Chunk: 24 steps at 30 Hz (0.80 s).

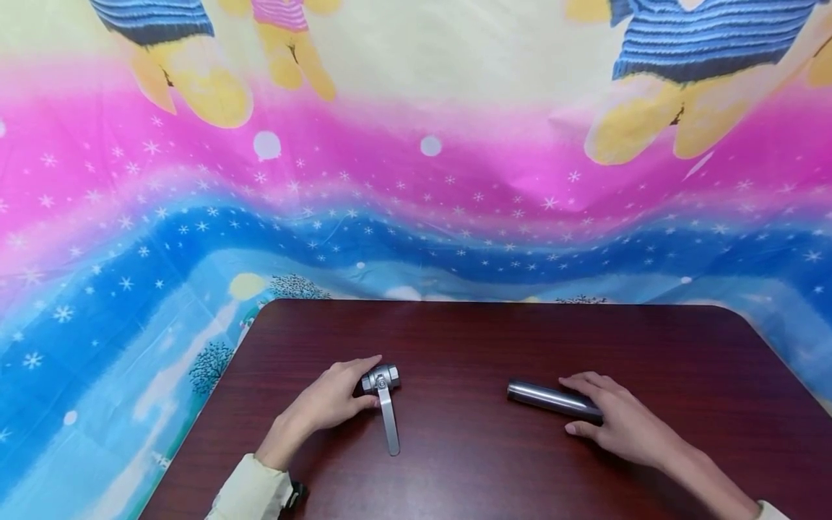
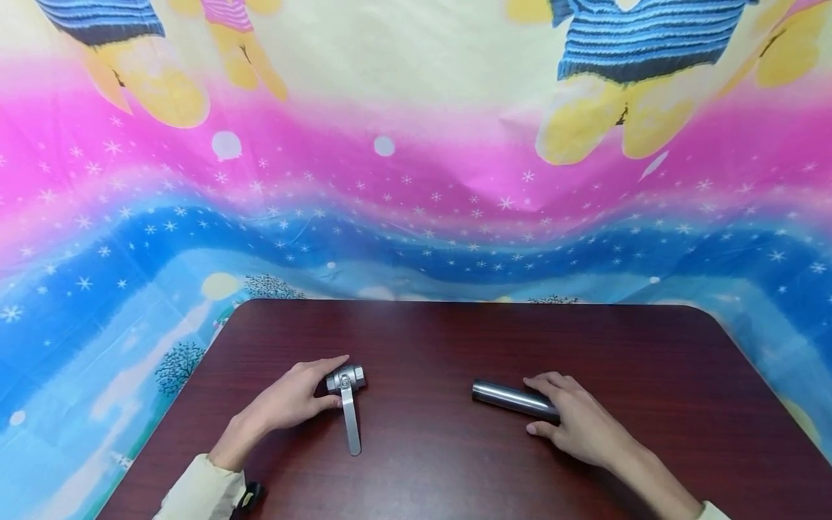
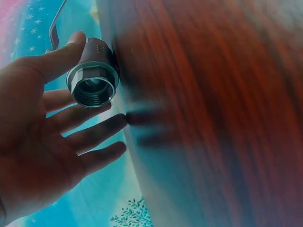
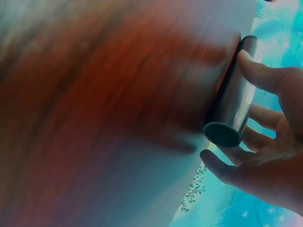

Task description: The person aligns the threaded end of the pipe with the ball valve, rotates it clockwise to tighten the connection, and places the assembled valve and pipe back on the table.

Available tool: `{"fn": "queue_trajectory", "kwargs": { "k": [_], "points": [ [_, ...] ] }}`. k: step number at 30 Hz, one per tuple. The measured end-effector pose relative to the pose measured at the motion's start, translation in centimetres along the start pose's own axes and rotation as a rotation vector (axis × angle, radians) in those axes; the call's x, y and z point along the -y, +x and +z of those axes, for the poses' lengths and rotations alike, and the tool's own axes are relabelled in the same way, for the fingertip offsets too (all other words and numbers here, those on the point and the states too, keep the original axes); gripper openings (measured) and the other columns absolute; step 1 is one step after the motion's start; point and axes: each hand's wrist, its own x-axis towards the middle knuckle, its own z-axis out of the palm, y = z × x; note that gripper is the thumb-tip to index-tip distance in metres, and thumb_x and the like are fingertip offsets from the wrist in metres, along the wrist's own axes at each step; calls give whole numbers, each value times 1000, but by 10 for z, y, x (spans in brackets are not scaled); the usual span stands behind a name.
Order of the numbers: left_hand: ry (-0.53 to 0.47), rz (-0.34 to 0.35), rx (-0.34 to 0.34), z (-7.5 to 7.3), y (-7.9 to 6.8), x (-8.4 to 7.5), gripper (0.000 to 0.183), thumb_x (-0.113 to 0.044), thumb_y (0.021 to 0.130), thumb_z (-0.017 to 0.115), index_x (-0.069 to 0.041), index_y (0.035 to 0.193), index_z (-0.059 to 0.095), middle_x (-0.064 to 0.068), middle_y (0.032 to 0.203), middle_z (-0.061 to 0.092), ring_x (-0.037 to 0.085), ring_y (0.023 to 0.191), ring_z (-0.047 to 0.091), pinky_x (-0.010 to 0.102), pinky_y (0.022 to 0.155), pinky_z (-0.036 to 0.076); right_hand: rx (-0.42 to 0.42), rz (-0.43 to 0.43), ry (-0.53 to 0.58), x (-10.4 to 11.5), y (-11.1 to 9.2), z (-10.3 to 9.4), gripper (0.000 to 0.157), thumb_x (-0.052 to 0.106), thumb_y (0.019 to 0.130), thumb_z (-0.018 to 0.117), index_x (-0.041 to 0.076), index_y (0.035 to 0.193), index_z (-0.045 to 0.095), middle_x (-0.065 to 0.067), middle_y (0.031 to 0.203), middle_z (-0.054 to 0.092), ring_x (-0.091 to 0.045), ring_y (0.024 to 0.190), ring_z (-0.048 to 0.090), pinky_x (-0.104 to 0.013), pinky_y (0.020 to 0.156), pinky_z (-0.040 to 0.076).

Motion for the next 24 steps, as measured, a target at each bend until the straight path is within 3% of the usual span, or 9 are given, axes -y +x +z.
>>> {"fn": "queue_trajectory", "kwargs": {
  "k": [7, 12, 24],
  "points": [
    [6, 16, 23, 0, 3, -1, 64, -21, 96, 82, -2, 152, 58, 16, 145, 68, 29, 129, 68, 48, 106, 57, 12, -12, -7, -1, 3, 0, 48, 22, 88, 88, 13, 133, 73, -1, 127, 71, -26, 115, 66, -39, 83, 57],
    [27, 28, 9, 0, 4, -1, 55, -14, 97, 80, 0, 147, 62, 15, 139, 71, 26, 120, 71, 46, 99, 59, 32, -4, 13, -2, 5, -1, 43, 18, 91, 86, 12, 131, 74, 0, 121, 72, -19, 106, 67, -32, 77, 55],
    [91, 29, -94, 3, 8, -7, 37, -4, 92, 76, -3, 129, 74, 7, 114, 79, 12, 87, 65, 37, 80, 56, 57, 10, 60, -2, 8, -3, 40, 14, 93, 83, 9, 131, 73, -2, 123, 73, -12, 100, 66, -28, 74, 53]
  ]
}}
